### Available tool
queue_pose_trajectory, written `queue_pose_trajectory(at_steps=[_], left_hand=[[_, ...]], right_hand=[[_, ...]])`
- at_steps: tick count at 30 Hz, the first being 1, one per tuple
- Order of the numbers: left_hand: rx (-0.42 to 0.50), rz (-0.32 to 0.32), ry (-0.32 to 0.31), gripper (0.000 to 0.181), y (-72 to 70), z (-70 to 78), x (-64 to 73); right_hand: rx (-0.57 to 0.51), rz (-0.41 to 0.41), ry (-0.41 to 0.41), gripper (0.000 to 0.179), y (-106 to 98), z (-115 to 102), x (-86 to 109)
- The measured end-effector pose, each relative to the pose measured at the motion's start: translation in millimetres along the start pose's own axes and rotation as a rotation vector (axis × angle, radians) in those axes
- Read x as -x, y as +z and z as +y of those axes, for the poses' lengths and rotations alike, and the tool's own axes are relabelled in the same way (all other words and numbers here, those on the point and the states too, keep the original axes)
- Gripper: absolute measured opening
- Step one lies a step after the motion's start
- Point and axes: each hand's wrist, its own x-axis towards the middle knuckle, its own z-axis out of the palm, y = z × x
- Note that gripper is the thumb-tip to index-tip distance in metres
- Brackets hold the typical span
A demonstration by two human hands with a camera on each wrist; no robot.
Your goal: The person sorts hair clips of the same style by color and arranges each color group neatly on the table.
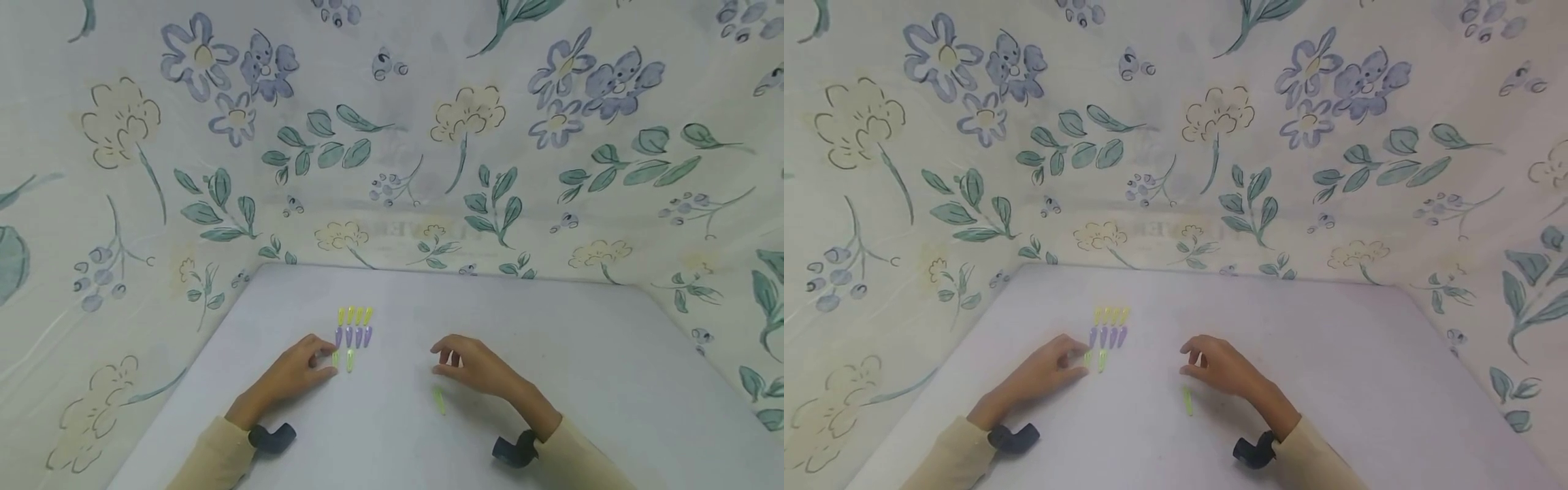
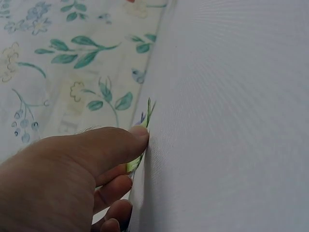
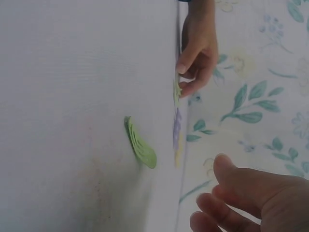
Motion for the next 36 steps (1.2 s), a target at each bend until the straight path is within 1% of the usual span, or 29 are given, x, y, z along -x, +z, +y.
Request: queue_pose_trajectory(at_steps=[3,8,13,18,21,25,28,32,36], left_hand=[[-0.001,-0.002,-0.006,0.043,0.3,-0.3,0.5],[0.003,-0.003,-0.011,0.043,0.7,-0.7,0.2],[0.009,-0.007,-0.013,0.043,1.2,-1.2,0.0],[0.005,-0.004,-0.026,0.043,2.1,-2.2,0.0],[0.009,0.000,-0.034,0.043,2.2,-2.4,0.6],[0.021,-0.011,-0.044,0.044,2.6,-1.1,3.2],[0.020,-0.010,-0.024,0.044,2.0,-0.7,4.8],[0.006,-0.001,0.005,0.044,1.0,-1.7,2.7],[0.004,-0.002,-0.002,0.045,0.6,-2.5,-0.3]], right_hand=[[-0.013,-0.015,-0.001,0.030,2,4,8.3],[-0.026,-0.032,-0.037,0.028,9,6,22.3],[-0.035,-0.083,-0.061,0.030,15,7,34.7],[-0.042,-0.099,-0.069,0.033,17,12,38.3],[-0.056,-0.085,-0.108,0.036,19,16,38.3],[-0.080,-0.070,-0.166,0.041,25,20,40.8],[-0.086,-0.081,-0.145,0.045,28,20,42.2],[-0.064,-0.096,-0.090,0.047,28,20,42.0],[-0.041,-0.096,-0.063,0.044,28,22,40.7]])
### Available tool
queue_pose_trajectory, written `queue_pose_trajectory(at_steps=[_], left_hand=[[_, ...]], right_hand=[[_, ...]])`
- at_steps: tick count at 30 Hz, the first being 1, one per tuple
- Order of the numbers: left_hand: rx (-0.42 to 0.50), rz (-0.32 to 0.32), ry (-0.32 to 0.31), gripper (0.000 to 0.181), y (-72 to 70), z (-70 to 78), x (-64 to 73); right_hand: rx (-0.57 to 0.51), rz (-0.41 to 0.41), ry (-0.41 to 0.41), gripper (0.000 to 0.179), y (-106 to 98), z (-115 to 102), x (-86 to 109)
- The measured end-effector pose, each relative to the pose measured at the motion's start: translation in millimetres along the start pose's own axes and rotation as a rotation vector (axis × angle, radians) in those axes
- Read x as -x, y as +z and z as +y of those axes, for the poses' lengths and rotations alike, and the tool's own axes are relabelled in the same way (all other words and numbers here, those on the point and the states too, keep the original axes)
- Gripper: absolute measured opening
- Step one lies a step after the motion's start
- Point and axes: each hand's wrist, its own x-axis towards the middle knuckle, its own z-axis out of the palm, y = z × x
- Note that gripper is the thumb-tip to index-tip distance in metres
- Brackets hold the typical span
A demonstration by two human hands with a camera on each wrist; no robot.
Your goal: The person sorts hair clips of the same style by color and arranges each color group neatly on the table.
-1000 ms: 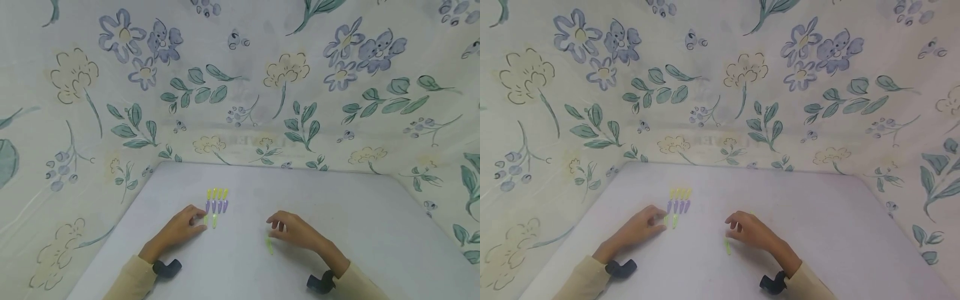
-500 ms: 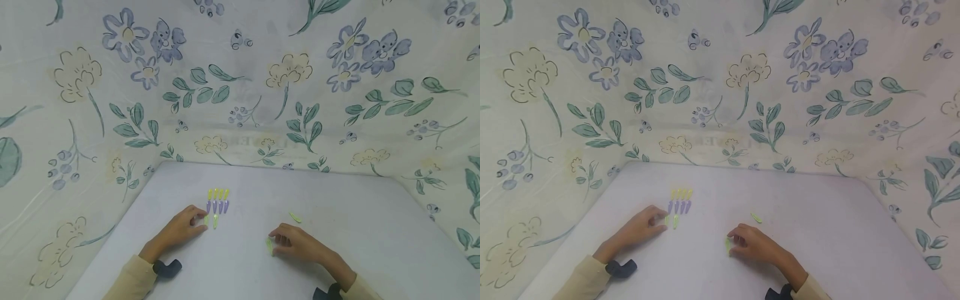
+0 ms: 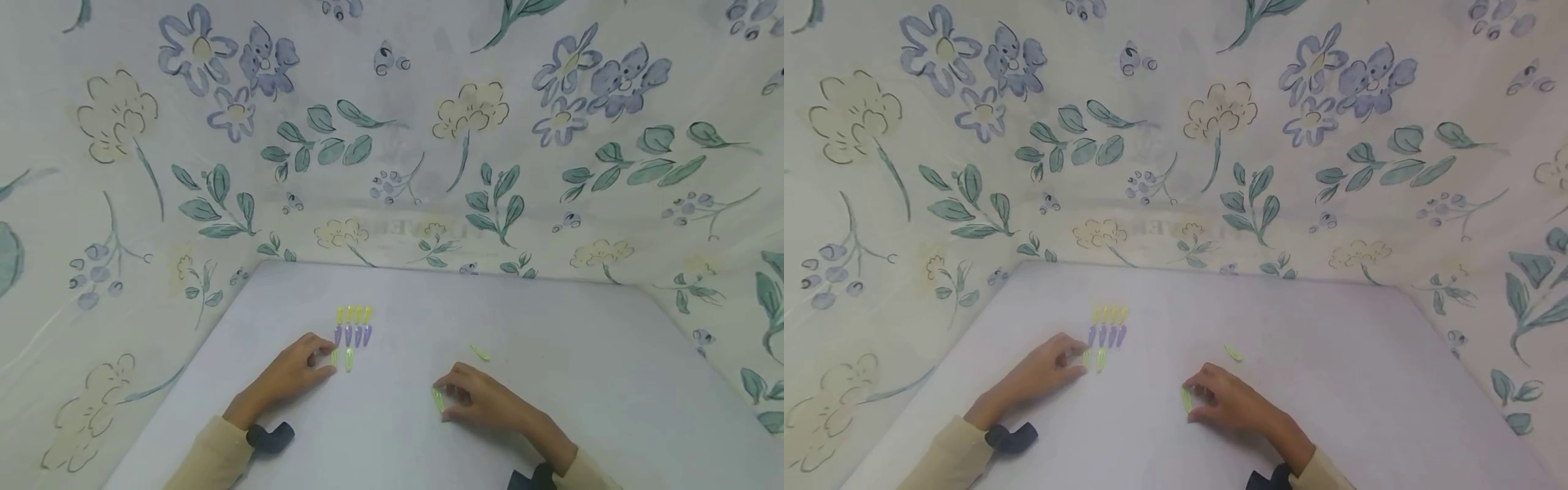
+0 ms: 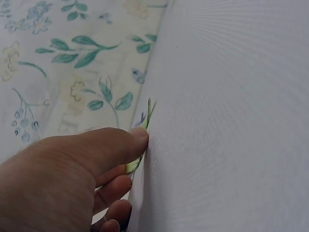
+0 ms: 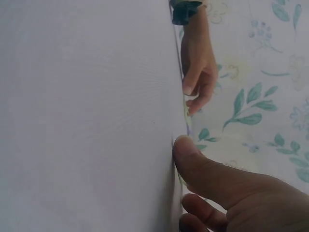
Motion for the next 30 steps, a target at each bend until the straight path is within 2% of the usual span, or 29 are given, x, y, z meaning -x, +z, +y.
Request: queue_pose_trajectory(at_steps=[6,13,17,20,30], left_hand=[[-0.003,0.002,-0.004,0.045,-3.5,0.6,-2.3],[0.012,0.011,-0.007,0.044,-3.8,0.5,-0.2],[0.022,-0.005,-0.009,0.044,1.2,-1.0,1.9],[0.012,0.010,-0.011,0.045,4.6,-2.8,2.4],[0.019,0.015,0.007,0.045,0.4,-1.0,0.4]], right_hand=[[0.010,0.000,0.021,0.043,-2,2,-5.0],[-0.006,0.020,-0.015,0.043,1,2,-4.7],[-0.044,0.039,0.035,0.041,1,1,-1.2],[-0.082,0.067,0.085,0.039,0,-1,-1.3],[-0.087,0.177,0.126,0.039,2,0,-4.6]])
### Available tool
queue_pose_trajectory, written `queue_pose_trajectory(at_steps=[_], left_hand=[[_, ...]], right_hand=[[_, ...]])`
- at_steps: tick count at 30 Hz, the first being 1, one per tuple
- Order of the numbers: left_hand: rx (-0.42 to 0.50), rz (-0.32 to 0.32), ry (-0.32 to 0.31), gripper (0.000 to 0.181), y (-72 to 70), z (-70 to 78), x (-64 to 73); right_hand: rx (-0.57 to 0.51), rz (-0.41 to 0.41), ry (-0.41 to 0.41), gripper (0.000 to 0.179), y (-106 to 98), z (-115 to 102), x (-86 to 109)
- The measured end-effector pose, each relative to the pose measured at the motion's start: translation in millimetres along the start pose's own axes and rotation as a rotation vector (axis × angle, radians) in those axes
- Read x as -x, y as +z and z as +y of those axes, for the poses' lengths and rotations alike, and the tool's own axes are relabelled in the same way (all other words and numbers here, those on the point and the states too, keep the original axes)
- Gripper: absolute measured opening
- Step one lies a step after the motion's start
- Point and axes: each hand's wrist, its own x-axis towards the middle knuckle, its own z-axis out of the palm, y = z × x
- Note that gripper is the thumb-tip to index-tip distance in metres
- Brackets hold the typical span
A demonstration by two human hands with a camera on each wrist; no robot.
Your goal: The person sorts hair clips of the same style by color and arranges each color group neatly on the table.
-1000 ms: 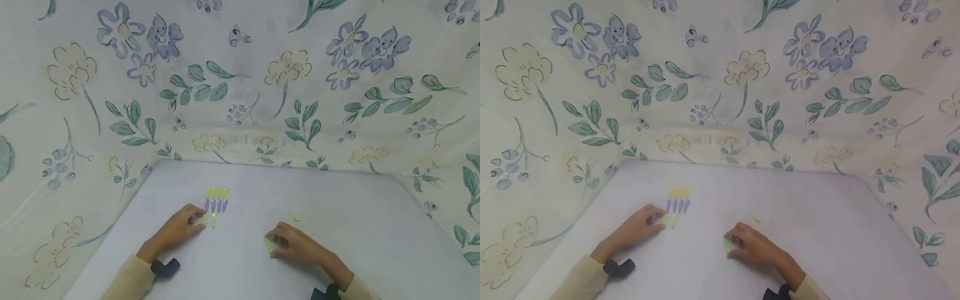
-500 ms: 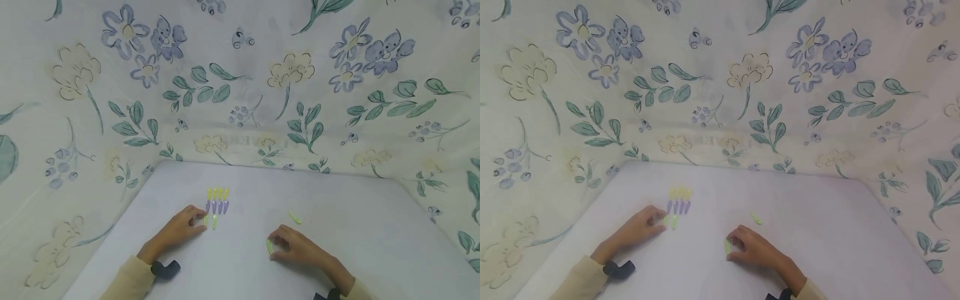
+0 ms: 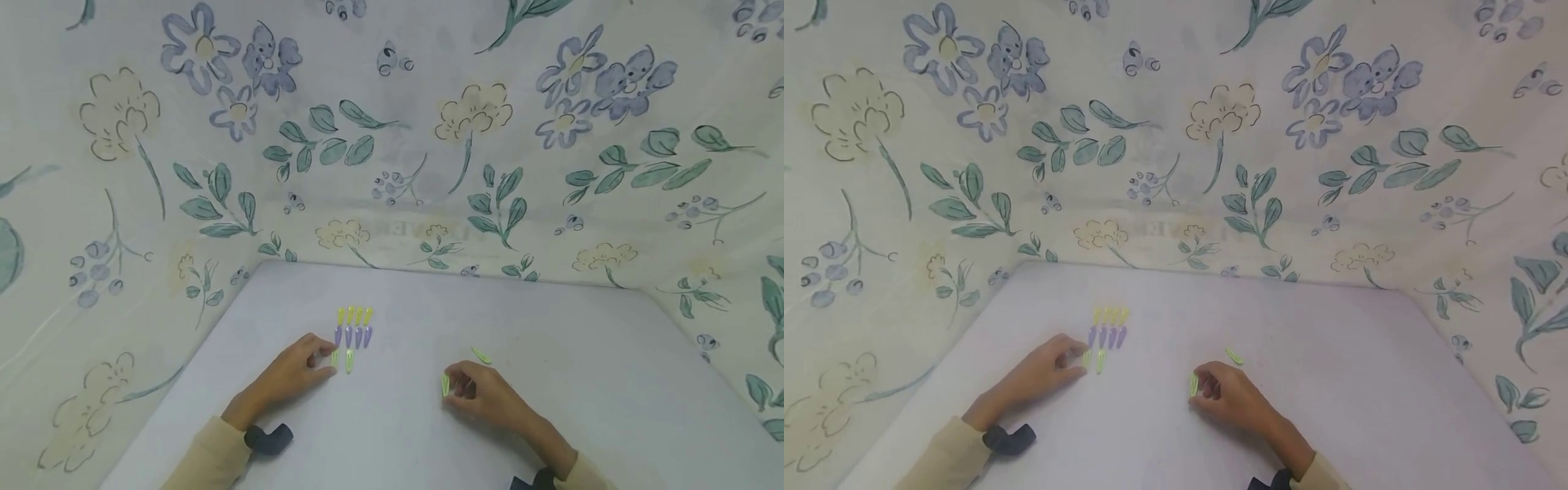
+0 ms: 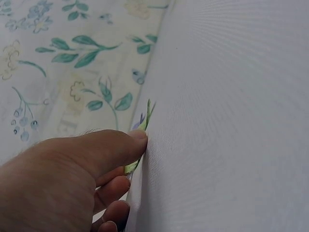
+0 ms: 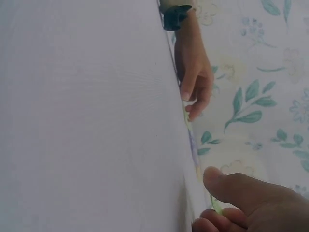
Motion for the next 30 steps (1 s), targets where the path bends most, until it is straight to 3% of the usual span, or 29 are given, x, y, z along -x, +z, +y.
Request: queue_pose_trajectory(at_steps=[9,16,23,30], left_hand=[[-0.019,0.003,0.007,0.044,-1.2,3.3,-6.5],[-0.005,-0.013,0.008,0.046,0.5,3.7,-5.3],[-0.042,0.011,0.011,0.047,0.6,-2.3,-3.5],[-0.023,-0.016,-0.010,0.047,-0.8,-1.0,-2.1]], right_hand=[[-0.015,0.056,-0.043,0.040,5.7,7.6,1.7],[-0.032,0.045,-0.008,0.040,4.4,6.4,4.7],[-0.035,0.043,0.005,0.039,5.1,6.1,-0.1],[-0.034,0.026,0.004,0.041,7.8,8.4,-1.0]])
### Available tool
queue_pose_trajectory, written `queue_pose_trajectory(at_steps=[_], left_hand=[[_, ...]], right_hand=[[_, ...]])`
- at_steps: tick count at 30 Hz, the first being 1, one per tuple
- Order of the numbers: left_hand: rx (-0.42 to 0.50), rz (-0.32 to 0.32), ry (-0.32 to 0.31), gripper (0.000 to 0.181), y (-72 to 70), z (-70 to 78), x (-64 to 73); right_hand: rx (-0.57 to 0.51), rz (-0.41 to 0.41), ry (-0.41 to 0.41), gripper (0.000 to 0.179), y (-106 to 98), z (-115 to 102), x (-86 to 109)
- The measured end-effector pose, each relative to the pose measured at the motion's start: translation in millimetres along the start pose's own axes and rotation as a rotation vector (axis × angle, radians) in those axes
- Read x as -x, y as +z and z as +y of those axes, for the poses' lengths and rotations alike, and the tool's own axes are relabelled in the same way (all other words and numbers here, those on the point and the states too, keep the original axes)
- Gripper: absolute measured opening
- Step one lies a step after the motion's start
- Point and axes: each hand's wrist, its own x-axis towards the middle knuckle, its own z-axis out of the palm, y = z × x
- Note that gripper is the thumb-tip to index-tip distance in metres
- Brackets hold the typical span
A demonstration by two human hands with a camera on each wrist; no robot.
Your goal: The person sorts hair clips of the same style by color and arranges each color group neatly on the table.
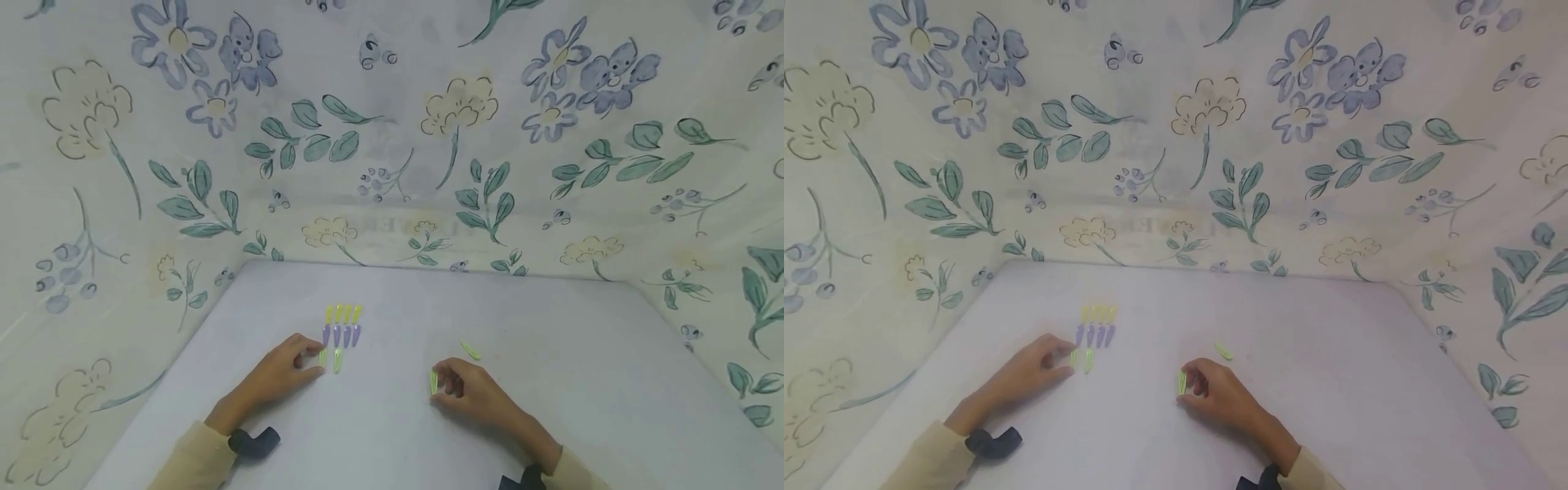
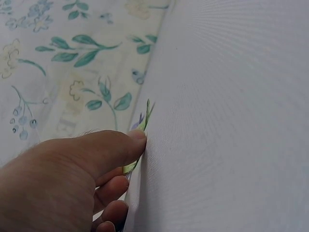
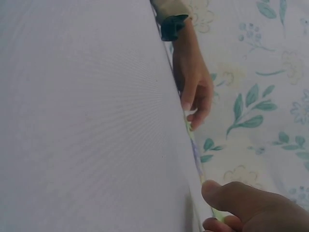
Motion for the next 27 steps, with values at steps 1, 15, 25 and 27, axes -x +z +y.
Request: queue_pose_trajectory(at_steps=[1,15,25,27], left_hand=[[0.002,0.000,0.001,0.046,0.6,0.2,-0.3],[0.001,0.029,0.066,0.044,-0.4,1.8,2.7],[0.009,0.036,0.065,0.043,-6.0,5.0,2.6],[0.008,0.024,0.050,0.044,-4.8,4.4,2.7]], right_hand=[[0.000,0.002,-0.004,0.040,0,1,0.7],[0.004,-0.003,-0.006,0.040,0,0,3.1],[-0.008,-0.001,0.006,0.040,-2,-6,-0.7],[-0.010,-0.013,0.010,0.040,-4,-8,-1.2]])
